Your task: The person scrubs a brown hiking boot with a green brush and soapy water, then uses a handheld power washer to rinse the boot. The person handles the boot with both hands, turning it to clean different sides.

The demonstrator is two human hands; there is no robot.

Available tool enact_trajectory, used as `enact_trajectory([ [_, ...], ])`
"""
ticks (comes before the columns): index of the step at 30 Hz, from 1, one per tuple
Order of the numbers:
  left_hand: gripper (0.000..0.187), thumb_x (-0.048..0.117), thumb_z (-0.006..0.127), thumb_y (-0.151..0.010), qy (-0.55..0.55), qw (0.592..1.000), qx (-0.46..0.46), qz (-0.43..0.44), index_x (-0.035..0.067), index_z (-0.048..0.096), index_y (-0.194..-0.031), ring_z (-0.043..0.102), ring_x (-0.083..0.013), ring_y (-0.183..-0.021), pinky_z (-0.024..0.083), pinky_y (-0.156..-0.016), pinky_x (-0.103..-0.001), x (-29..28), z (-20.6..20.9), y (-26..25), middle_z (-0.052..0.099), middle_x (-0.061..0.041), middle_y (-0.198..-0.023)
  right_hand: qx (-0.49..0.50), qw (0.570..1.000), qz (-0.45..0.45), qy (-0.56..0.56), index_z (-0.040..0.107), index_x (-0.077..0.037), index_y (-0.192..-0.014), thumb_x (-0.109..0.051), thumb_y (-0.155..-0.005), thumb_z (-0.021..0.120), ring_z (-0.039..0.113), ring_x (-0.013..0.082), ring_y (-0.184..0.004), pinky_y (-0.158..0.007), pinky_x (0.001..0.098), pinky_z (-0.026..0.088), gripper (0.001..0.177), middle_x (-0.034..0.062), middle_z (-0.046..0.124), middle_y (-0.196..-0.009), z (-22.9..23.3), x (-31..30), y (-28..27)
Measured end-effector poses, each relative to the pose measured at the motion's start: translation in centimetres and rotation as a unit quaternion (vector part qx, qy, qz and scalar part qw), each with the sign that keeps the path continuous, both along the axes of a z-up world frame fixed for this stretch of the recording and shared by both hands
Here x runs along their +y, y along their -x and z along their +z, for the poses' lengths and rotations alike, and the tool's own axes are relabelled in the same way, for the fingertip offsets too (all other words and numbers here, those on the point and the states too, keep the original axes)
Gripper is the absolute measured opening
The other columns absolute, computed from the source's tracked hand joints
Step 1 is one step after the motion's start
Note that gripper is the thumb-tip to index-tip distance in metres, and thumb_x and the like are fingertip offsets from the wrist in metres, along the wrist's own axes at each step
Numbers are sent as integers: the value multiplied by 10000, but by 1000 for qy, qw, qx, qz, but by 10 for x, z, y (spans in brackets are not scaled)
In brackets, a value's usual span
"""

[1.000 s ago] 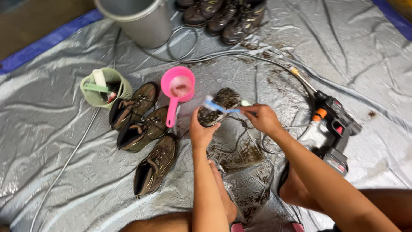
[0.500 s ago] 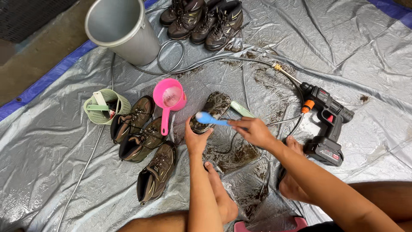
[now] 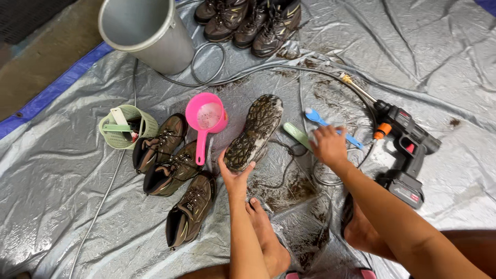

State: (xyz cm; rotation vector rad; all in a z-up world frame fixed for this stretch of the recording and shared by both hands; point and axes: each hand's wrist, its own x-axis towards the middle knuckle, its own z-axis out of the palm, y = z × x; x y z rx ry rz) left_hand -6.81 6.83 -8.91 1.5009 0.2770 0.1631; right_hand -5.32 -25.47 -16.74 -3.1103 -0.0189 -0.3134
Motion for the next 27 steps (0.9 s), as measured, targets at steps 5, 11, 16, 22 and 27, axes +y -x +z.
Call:
enact_trajectory([
  [5,1076,-92,973,-700,82,997,-7,1,146,452,-1611,496,-335,-1480,446,-1233,-533,3,13,-4,524,-218,-1555,67,996,48,-31,625,-247,-1343,-444,-880,755,666,274,-1140,-954,511,519,520,22,703,-1169,-92,17,-24],
  [11,1052,-21,987,-727,24,999,25,-31,151,445,-1612,336,-461,-1549,324,-1277,-657,7,31,-8,408,-260,-1620,42,899,-132,-416,637,-61,-1479,-181,-1046,658,710,469,-999,-819,594,547,450,264,728,-1070,-4,17,-50],
  [16,1039,61,999,-736,-70,992,64,-87,127,470,-1627,266,-535,-1634,239,-1305,-710,7,34,-8,386,-323,-1675,-24,674,-146,-723,700,-144,-1471,-54,-1040,472,500,129,-613,-531,247,462,496,45,501,-755,67,26,-66],
  [22,1000,144,982,-784,-109,978,69,-161,111,444,-1626,282,-558,-1610,213,-1311,-746,5,37,-16,419,-305,-1665,157,854,-46,-494,698,-378,-1497,-385,-947,849,681,483,-1280,-1045,615,542,570,172,766,-1349,75,33,-41],
  [27,967,111,955,-803,-165,958,64,-226,54,450,-1626,382,-589,-1551,293,-1271,-772,-7,65,-28,484,-338,-1615,169,839,-82,-511,699,-226,-1538,-415,-1098,708,786,404,-1108,-930,511,605,479,216,762,-1326,91,49,-9],
])
